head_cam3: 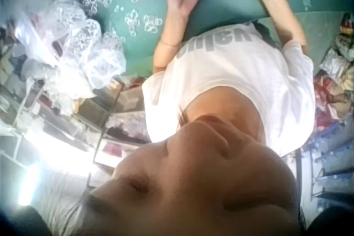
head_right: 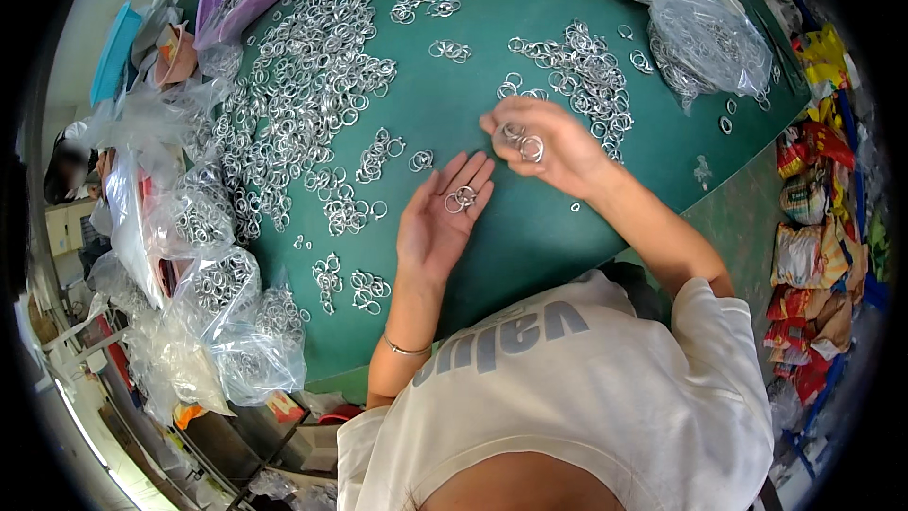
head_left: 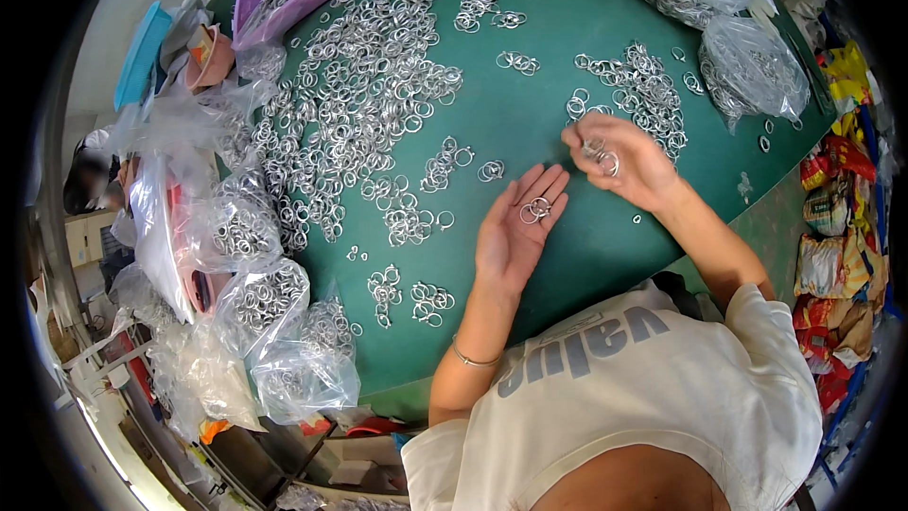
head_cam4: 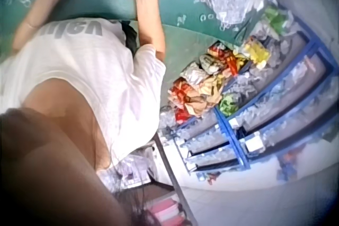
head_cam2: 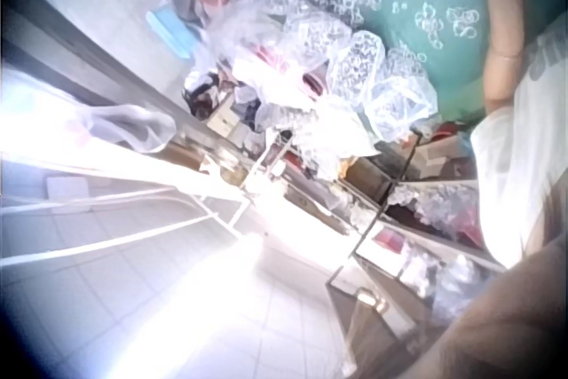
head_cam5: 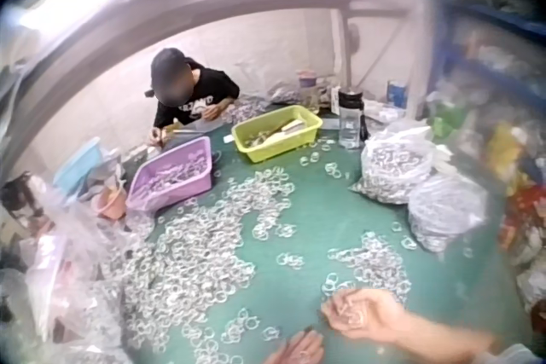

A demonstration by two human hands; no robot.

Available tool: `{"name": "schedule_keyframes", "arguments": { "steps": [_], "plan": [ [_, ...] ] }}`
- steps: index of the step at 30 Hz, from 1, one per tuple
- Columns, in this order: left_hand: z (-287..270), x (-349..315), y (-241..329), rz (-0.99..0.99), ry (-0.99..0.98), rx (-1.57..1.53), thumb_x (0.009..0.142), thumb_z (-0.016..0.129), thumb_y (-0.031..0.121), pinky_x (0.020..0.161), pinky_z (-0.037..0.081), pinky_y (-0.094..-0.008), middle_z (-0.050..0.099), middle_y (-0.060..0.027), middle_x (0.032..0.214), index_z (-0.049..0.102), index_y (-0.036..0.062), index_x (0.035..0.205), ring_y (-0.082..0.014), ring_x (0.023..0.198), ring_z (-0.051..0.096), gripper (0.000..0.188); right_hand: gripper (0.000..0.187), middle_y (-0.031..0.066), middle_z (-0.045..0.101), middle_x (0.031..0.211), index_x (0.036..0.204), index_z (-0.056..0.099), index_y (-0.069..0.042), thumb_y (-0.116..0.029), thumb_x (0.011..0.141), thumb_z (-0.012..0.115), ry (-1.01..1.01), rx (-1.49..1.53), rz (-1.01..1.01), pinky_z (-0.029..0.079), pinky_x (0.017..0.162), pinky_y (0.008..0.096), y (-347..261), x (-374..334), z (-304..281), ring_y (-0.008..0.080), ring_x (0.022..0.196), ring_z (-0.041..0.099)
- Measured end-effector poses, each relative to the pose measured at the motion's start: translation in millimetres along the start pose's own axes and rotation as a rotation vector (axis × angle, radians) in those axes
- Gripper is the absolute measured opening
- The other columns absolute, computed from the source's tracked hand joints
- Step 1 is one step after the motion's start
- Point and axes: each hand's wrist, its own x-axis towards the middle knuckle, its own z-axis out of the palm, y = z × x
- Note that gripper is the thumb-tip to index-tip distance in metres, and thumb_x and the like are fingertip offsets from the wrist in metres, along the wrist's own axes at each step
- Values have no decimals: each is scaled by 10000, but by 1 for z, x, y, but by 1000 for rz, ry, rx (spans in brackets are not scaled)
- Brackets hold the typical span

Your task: The person sorts through a large pile of small metal rings on a green table by hand, picking them up and placing them into bags on nearby shelves.

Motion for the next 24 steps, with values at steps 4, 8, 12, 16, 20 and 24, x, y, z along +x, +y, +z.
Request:
{"name": "schedule_keyframes", "arguments": {
  "steps": [4, 8, 12, 16, 20, 24],
  "plan": [
    [-6, 1, -2, 27, 17, 49, 899, 400, 144, 999, 354, -405, 420, -241, 1253, 341, -96, 1241, -339, 1188, 406, 422, 116, 13, 514, 747, 882, 575, -28, -116, 807, 562, 106, -249, -129, 298, 397, 202, -18, -4, -5, 83, 487, 392],
    [-8, 4, -3, 39, 82, 110, 887, 419, 113, 953, 406, -388, 479, -211, 1184, 390, -80, 1217, -313, 1123, 467, 384, 72, 11, 536, 642, 829, 629, -49, -85, 775, 598, 341, -1592, -485, 390, 429, 294, -7, 6, -23, 173, 477, 480],
    [-10, 4, -4, 37, 80, 94, 879, 431, 92, 909, 444, -375, 526, -183, 1102, 422, -68, 1196, -289, 1046, 515, 355, 110, 73, 548, 661, 838, 616, -53, -115, 748, 622, 307, -1906, -799, 418, 474, 343, 13, 17, -33, 253, 531, 531],
    [-15, 2, -2, 56, 87, 70, 875, 435, 77, 890, 457, -374, 551, -172, 1055, 433, -64, 1181, -283, 1010, 537, 338, 93, 38, 551, 676, 838, 588, -43, -108, 772, 582, 284, -1039, -349, 375, 404, 269, -4, 12, -32, 190, 477, 468],
    [-16, 3, -3, 51, 68, 36, 871, 435, 65, 878, 464, -373, 564, -163, 1024, 443, -62, 1166, -279, 978, 553, 321, 117, 10, 509, 682, 797, 528, -54, -167, 824, 520, 25, -120, -189, 256, 346, 185, -24, 3, -23, 92, 464, 353],
    [-14, 4, -3, 44, 67, 37, 867, 441, 62, 867, 468, -365, 572, -154, 1004, 445, -59, 1163, -270, 963, 559, 319, 199, 6, 480, 650, 775, 488, -58, -240, 832, 546, 190, -167, -81, 218, 343, 174, -30, 14, -25, 71, 458, 348]
  ]
}}
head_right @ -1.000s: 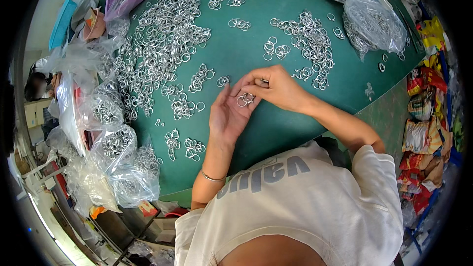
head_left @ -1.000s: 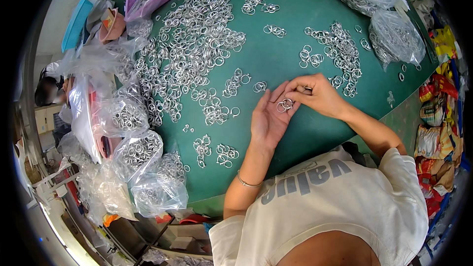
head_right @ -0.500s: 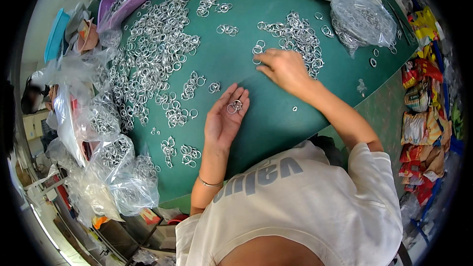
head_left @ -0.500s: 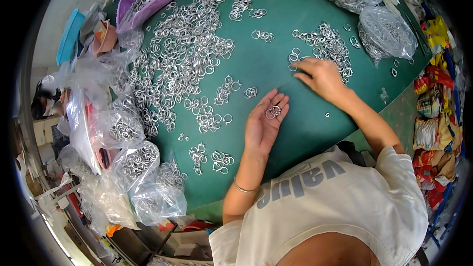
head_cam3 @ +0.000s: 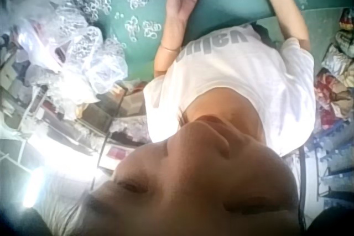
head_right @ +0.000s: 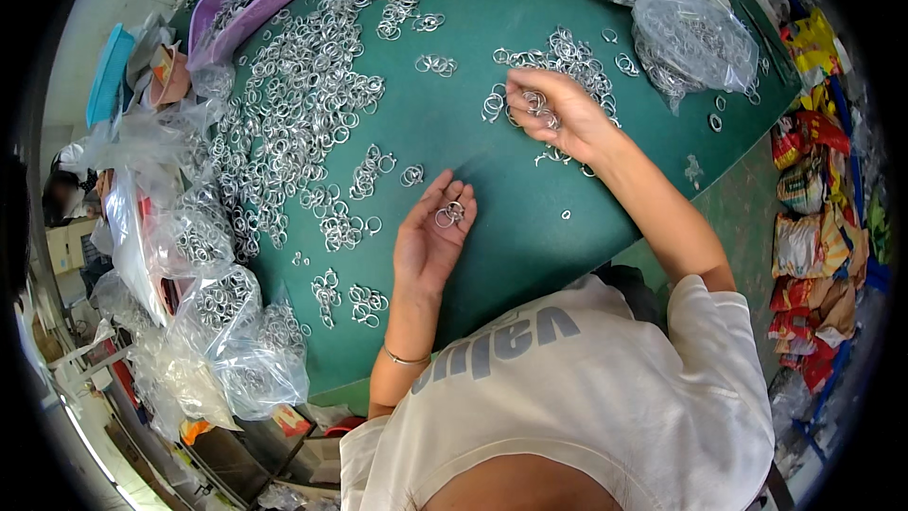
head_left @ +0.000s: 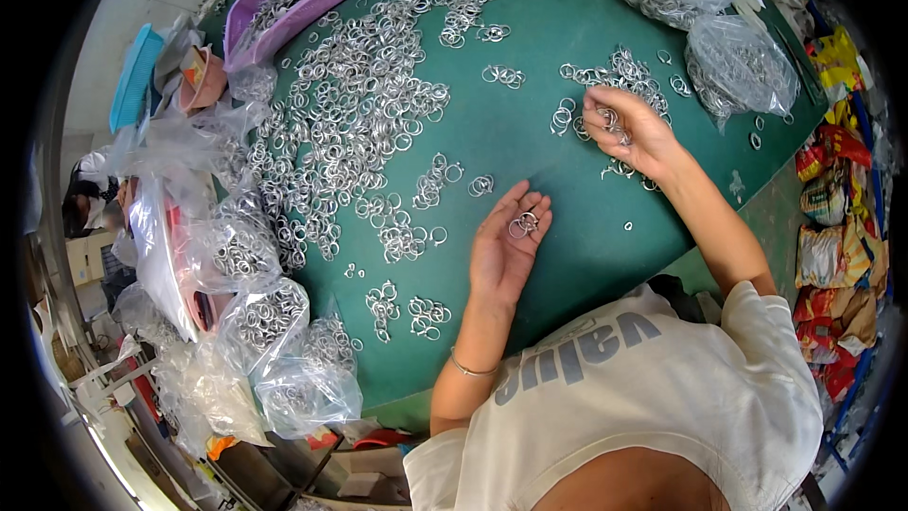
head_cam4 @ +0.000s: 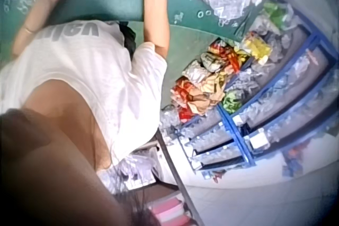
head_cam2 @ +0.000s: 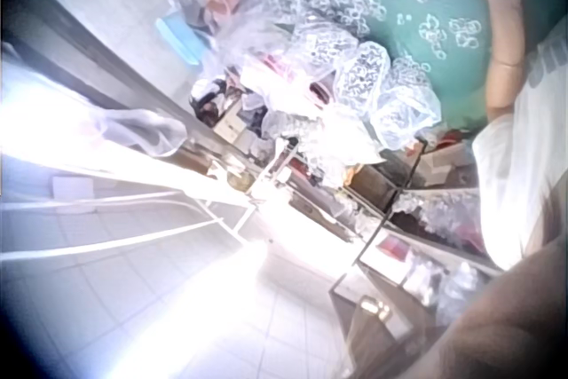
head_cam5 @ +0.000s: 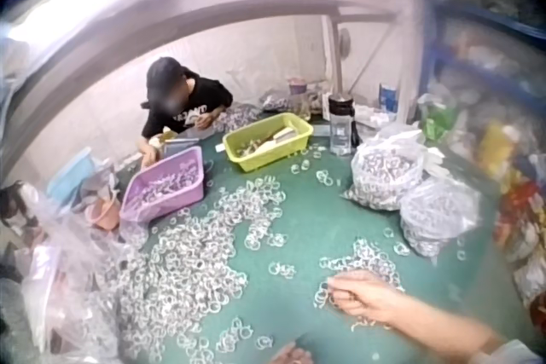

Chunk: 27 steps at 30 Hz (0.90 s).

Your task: The person sorts through a large pile of small metal rings on a green table by hand, picking them up and placing them into bags on nearby shelves.

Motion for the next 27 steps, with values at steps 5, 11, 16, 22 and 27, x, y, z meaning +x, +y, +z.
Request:
{"name": "schedule_keyframes", "arguments": {
  "steps": [5, 11, 16, 22, 27],
  "plan": [
    [-2, 2, -2, 13, -14, 10, 860, 454, 60, 847, 475, -353, 581, -140, 964, 463, -54, 1144, -252, 924, 567, 306, 148, 41, 515, 647, 833, 564, -30, -173, 809, 596, 97, -1274, -615, 381, 446, 302, 2, 53, 18, 174, 484, 453],
    [1, 1, -1, 5, -10, 2, 852, 467, 55, 829, 479, -341, 579, -126, 942, 469, -53, 1136, -242, 896, 569, 304, 236, 128, 542, 619, 909, 588, -10, -189, 762, 632, 84, -1908, -917, 392, 501, 367, 21, 108, 20, 276, 560, 509],
    [-10, 0, 3, 42, 33, -17, 854, 466, 53, 821, 480, -337, 572, -120, 939, 464, -51, 1141, -238, 896, 565, 306, 217, 2, 427, 541, 853, 571, 4, -206, 877, 523, -239, -998, -372, 294, 380, 246, 9, 68, 24, 82, 423, 369],
    [-8, -1, 6, 32, 25, 22, 871, 443, 79, 890, 444, -356, 533, -170, 1082, 418, -62, 1196, -272, 1020, 523, 355, 278, -41, 377, 543, 848, 556, 38, -226, 906, 489, -164, -424, 188, 156, 317, 183, -10, 36, 28, 14, 366, 245],
    [5, -1, 7, 22, -19, 38, 884, 419, 104, 967, 391, -374, 443, -219, 1236, 372, -87, 1229, -312, 1160, 439, 396, 269, 14, 483, 585, 853, 577, 46, -213, 892, 515, -120, -374, 233, 151, 317, 191, 4, 25, 38, 20, 354, 277]
  ]
}}
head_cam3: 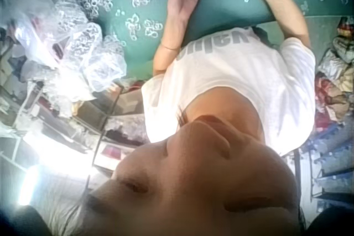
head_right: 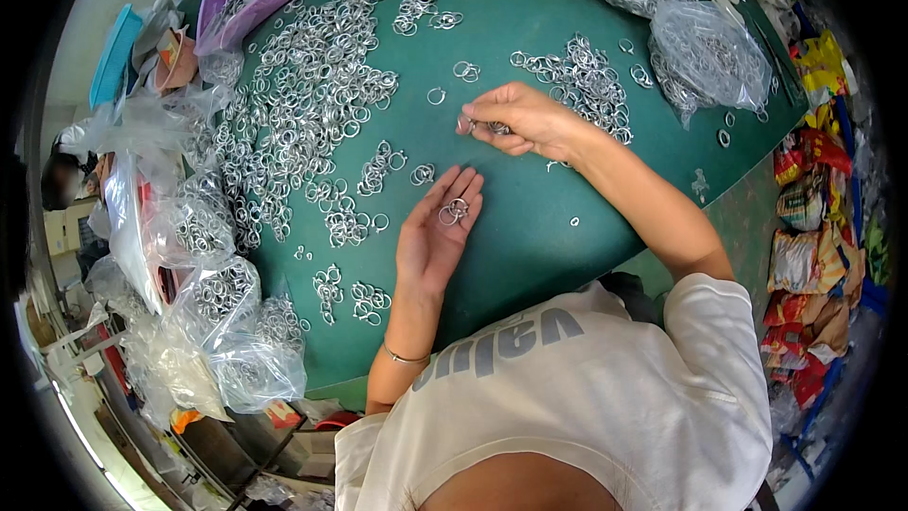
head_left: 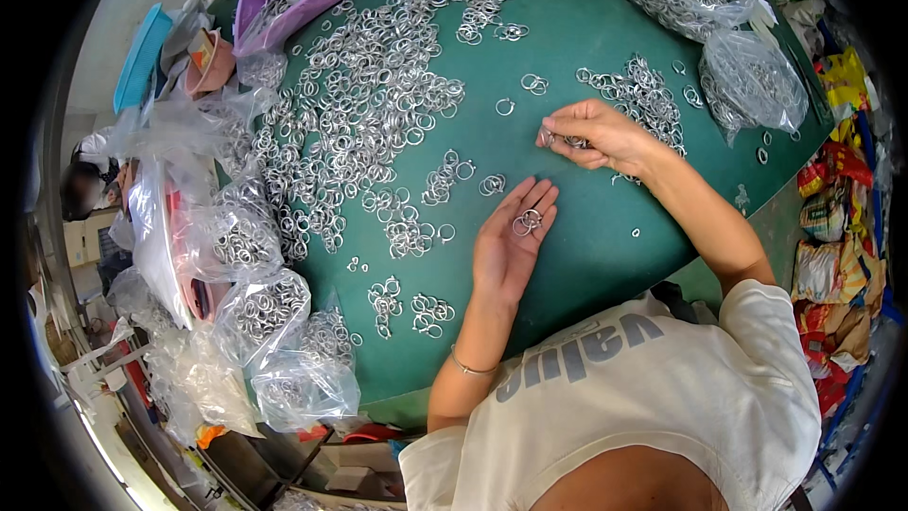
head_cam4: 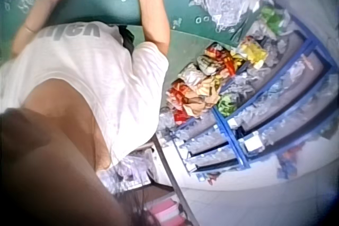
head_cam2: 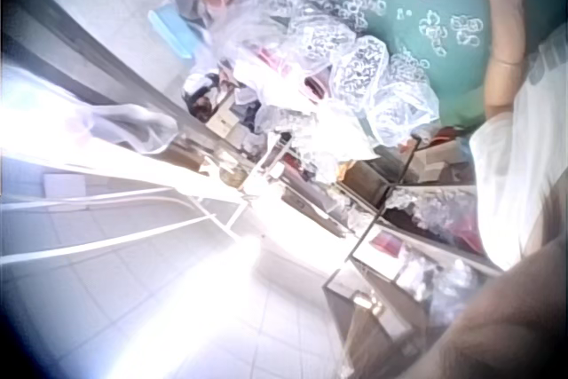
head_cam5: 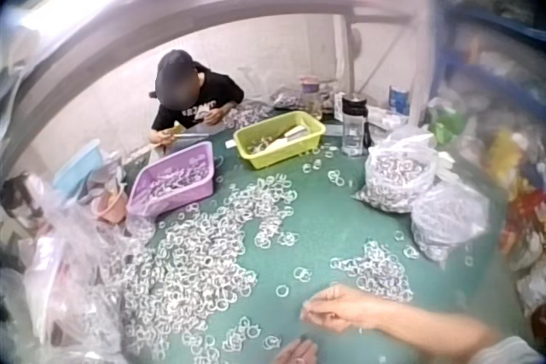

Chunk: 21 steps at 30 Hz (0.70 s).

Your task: The person sorts through a large pile of small metal rings on a green table by hand, picking them up and placing them into bags on nearby shelves.

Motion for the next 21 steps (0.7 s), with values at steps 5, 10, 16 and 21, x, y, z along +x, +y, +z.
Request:
{"name": "schedule_keyframes", "arguments": {
  "steps": [5, 10, 16, 21],
  "plan": [
    [2, -1, 1, -6, 0, -2, 883, 418, 102, 975, 386, -380, 422, -230, 1260, 367, -85, 1233, -318, 1185, 418, 401, 246, 20, 487, 582, 838, 573, 41, -200, 879, 540, 23, -11, -19, 160, 322, 196, 7, -4, 8, 27, 354, 287],
    [0, -1, -1, -19, 0, -18, 881, 417, 98, 973, 390, -380, 425, -230, 1255, 363, -74, 1240, -319, 1181, 423, 402, 251, 4, 461, 567, 804, 558, 35, -206, 874, 549, 40, -15, -17, 181, 346, 197, 6, -11, 17, 38, 381, 308],
    [-4, -2, -3, -15, 12, -20, 878, 419, 92, 965, 399, -381, 432, -234, 1244, 364, -73, 1237, -320, 1171, 431, 399, 196, 7, 442, 585, 796, 518, -18, -194, 880, 495, 22, 613, -188, 205, 318, 190, 4, 1, 17, 57, 410, 345],
    [-3, -2, -4, -19, 16, -22, 877, 421, 87, 960, 404, -380, 443, -232, 1231, 368, -73, 1235, -322, 1161, 440, 397, 149, 26, 448, 594, 848, 537, -27, -170, 823, 569, 152, -265, -367, 341, 379, 259, 5, 39, -2, 124, 481, 431]
  ]
}}
